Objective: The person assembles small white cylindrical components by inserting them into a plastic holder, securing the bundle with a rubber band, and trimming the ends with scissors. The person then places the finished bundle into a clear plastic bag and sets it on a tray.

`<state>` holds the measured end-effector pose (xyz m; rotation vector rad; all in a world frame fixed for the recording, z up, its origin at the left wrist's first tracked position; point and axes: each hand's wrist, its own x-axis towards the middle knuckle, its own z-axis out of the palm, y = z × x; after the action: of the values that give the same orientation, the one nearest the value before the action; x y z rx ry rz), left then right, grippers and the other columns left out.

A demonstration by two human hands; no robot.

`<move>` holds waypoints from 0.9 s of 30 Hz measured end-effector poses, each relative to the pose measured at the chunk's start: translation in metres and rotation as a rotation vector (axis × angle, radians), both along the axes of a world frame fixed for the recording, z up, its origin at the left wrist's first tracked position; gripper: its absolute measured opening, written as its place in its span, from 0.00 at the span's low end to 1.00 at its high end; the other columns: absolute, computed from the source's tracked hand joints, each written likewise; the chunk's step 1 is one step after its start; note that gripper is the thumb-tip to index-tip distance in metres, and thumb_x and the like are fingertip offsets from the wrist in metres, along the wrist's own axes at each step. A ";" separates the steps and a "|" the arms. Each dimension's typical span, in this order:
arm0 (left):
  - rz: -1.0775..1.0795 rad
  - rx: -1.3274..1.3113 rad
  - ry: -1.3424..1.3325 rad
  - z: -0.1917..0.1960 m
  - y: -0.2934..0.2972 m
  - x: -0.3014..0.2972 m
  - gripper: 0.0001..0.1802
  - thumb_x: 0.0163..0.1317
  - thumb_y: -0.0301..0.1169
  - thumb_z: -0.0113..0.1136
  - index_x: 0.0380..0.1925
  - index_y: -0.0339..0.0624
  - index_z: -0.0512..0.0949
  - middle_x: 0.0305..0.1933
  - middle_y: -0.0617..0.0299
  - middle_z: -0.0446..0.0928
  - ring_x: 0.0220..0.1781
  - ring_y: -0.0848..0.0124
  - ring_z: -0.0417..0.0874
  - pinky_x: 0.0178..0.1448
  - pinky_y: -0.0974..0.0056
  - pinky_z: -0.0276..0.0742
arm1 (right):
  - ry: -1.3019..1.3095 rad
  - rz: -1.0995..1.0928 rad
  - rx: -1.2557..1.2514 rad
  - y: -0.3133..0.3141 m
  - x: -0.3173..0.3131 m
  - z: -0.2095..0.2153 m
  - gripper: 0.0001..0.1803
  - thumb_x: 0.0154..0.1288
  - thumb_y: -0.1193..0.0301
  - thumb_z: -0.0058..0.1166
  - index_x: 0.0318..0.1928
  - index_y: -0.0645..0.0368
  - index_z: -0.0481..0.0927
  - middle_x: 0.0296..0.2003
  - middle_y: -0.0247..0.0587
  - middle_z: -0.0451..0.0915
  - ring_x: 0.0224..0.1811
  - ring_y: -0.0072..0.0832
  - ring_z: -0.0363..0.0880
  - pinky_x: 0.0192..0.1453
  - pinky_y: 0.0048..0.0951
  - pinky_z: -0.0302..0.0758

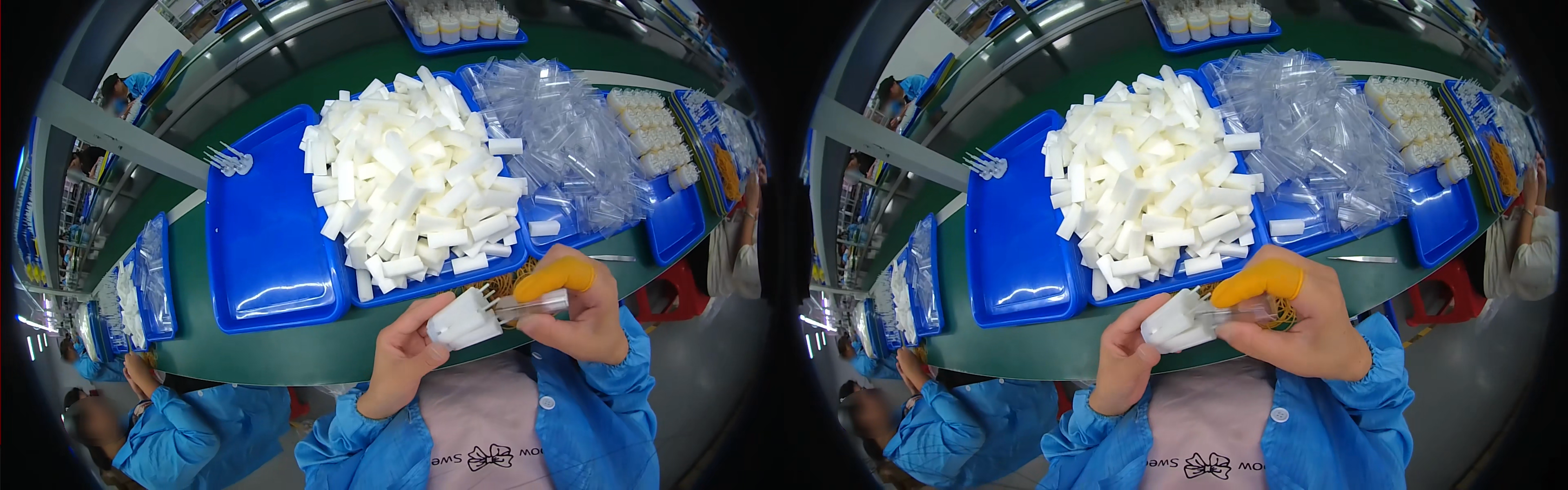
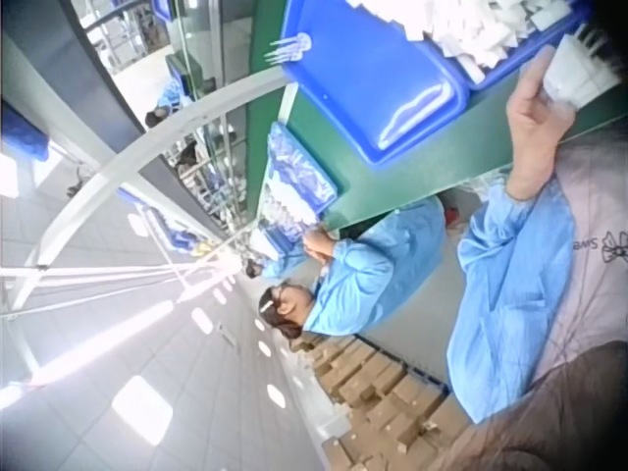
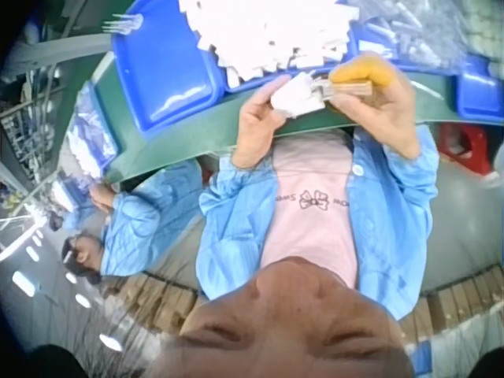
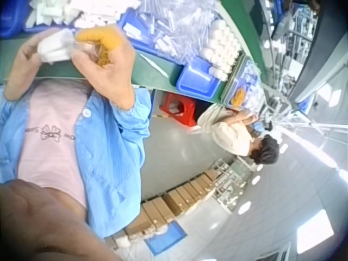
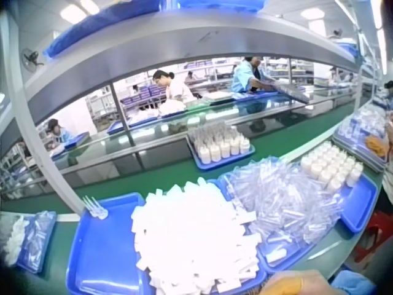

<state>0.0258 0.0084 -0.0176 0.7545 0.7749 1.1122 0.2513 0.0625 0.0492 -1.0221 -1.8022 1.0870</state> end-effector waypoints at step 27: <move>0.122 0.519 0.638 0.012 0.000 0.002 0.25 0.49 0.30 0.71 0.48 0.34 0.78 0.51 0.51 0.69 0.50 0.63 0.73 0.53 0.62 0.71 | 0.419 -0.124 -0.288 -0.011 -0.022 -0.036 0.21 0.53 0.73 0.67 0.44 0.60 0.72 0.37 0.36 0.79 0.40 0.20 0.77 0.45 0.22 0.73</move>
<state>0.0274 0.0089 -0.0060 1.5634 1.0849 1.2088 0.2297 0.0513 0.0133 -0.9678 -1.2583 1.3910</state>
